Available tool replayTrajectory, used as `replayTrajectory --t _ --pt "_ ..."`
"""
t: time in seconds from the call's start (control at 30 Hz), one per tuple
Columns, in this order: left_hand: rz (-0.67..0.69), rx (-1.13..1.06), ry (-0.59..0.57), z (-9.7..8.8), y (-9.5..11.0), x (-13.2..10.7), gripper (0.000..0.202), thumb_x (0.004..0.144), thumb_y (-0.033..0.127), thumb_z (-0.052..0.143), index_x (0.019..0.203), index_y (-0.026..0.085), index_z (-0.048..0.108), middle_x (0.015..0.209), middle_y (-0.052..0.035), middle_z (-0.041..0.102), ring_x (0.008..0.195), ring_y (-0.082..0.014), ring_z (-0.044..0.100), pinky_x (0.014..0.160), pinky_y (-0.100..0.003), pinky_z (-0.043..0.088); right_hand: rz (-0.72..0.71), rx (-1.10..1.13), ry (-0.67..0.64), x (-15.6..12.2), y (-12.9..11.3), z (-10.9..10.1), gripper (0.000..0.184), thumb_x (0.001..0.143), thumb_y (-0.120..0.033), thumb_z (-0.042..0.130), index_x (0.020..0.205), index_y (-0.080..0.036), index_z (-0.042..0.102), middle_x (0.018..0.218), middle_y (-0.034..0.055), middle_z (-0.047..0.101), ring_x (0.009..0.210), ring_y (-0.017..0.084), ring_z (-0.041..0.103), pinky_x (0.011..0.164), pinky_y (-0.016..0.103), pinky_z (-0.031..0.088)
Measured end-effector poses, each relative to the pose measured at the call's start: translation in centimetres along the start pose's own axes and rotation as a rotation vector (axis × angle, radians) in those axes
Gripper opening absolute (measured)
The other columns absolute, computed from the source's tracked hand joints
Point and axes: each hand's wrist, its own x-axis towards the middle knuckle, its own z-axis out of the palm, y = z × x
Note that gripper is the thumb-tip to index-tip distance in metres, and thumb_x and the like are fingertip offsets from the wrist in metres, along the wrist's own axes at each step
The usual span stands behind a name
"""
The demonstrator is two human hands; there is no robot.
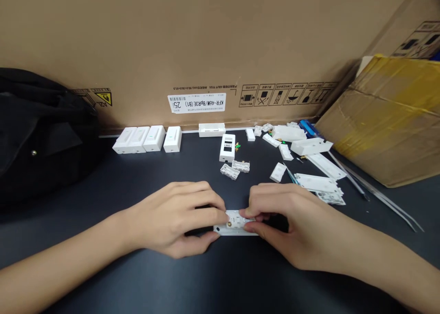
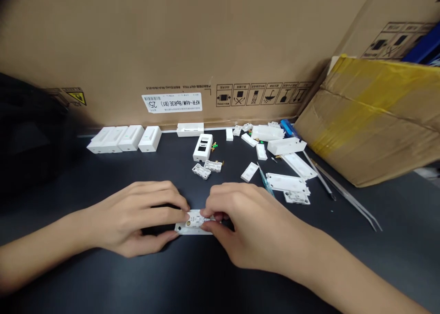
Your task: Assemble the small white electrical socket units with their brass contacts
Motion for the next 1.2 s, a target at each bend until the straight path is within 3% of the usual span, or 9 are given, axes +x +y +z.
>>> replayTrajectory --t 0.2,0.33,0.4,0.5,0.63,0.77,0.87,1.0,1.2 --pt "0.006 -0.003 0.003 0.0 -0.1 0.0 0.022 0.100 0.018 0.068 0.121 0.019 0.070 0.113 -0.0054 0.080 0.095 -0.0207 0.071 0.083 -0.032 0.059 0.036 -0.112 -0.054 0.3 -0.7 -0.7 0.014 0.092 -0.013 0.066 0.082 -0.023 0.066 0.078 -0.0032 0.066 0.071 0.014 0.058 0.062 0.031 0.035" --pt "0.011 0.016 0.011 0.0 -0.2 0.0 0.020 0.102 0.020 0.067 0.121 0.018 0.069 0.115 -0.0062 0.079 0.097 -0.0214 0.072 0.085 -0.033 0.059 -0.033 -0.132 -0.104 1.2 -0.3 -1.7 0.015 0.103 -0.029 0.068 0.090 -0.025 0.073 0.086 -0.0020 0.071 0.077 0.016 0.065 0.068 0.031 0.042" --pt "-0.005 0.037 0.001 0.1 -0.2 -0.1 0.019 0.104 0.021 0.065 0.122 0.018 0.068 0.118 -0.0073 0.079 0.099 -0.0218 0.073 0.087 -0.034 0.059 -0.060 -0.183 0.018 1.6 0.4 -1.8 0.021 0.109 -0.037 0.062 0.100 -0.024 0.076 0.095 0.0022 0.074 0.088 0.019 0.068 0.076 0.034 0.048" --pt "-0.049 0.030 -0.020 0.2 -0.2 -0.4 0.016 0.104 0.022 0.065 0.120 0.019 0.067 0.119 -0.0066 0.077 0.099 -0.0207 0.073 0.085 -0.033 0.059 -0.098 -0.326 0.255 2.0 2.1 -1.4 0.026 0.112 -0.030 0.053 0.120 -0.018 0.074 0.114 0.0098 0.076 0.107 0.027 0.067 0.094 0.042 0.054" --pt "-0.105 -0.046 -0.024 0.1 -0.3 -0.4 0.013 0.103 0.024 0.068 0.115 0.019 0.067 0.118 -0.0056 0.076 0.099 -0.0198 0.073 0.086 -0.032 0.059 -0.153 -0.409 0.235 1.9 3.6 -0.6 0.032 0.111 -0.024 0.052 0.136 -0.017 0.071 0.132 0.0119 0.076 0.119 0.030 0.066 0.102 0.048 0.056" --pt "-0.096 -0.100 -0.024 -0.2 -0.4 -0.3 0.014 0.104 0.014 0.060 0.117 0.018 0.067 0.115 -0.0072 0.077 0.101 -0.0197 0.072 0.091 -0.033 0.058 -0.149 -0.436 0.194 1.7 3.8 -0.5 0.028 0.111 -0.023 0.053 0.129 -0.017 0.073 0.127 0.0115 0.077 0.113 0.030 0.068 0.097 0.050 0.056" --pt "-0.079 -0.113 -0.011 -0.2 -0.4 -0.3 0.023 0.103 0.005 0.054 0.117 0.017 0.067 0.112 -0.0071 0.077 0.099 -0.0188 0.071 0.090 -0.031 0.057 -0.109 -0.459 0.197 1.6 3.8 -0.8 0.023 0.110 -0.022 0.054 0.119 -0.019 0.074 0.112 0.0091 0.076 0.102 0.028 0.066 0.089 0.049 0.054" --pt "-0.077 -0.118 0.006 -0.1 -0.6 -0.4 0.022 0.103 0.004 0.056 0.116 0.018 0.068 0.112 -0.0071 0.078 0.098 -0.0187 0.071 0.088 -0.030 0.057 -0.077 -0.464 0.204 1.4 4.1 -1.1 0.019 0.108 -0.022 0.056 0.105 -0.019 0.074 0.095 0.0067 0.069 0.092 0.026 0.060 0.082 0.045 0.049" --pt "-0.100 -0.109 0.028 0.1 -0.9 -0.6 0.023 0.106 0.005 0.057 0.122 0.017 0.067 0.115 -0.0079 0.078 0.102 -0.0192 0.073 0.090 -0.030 0.059 -0.075 -0.421 0.211 1.4 3.9 -1.2 0.020 0.109 -0.027 0.058 0.095 -0.019 0.071 0.095 0.0065 0.067 0.092 0.025 0.058 0.082 0.043 0.046"
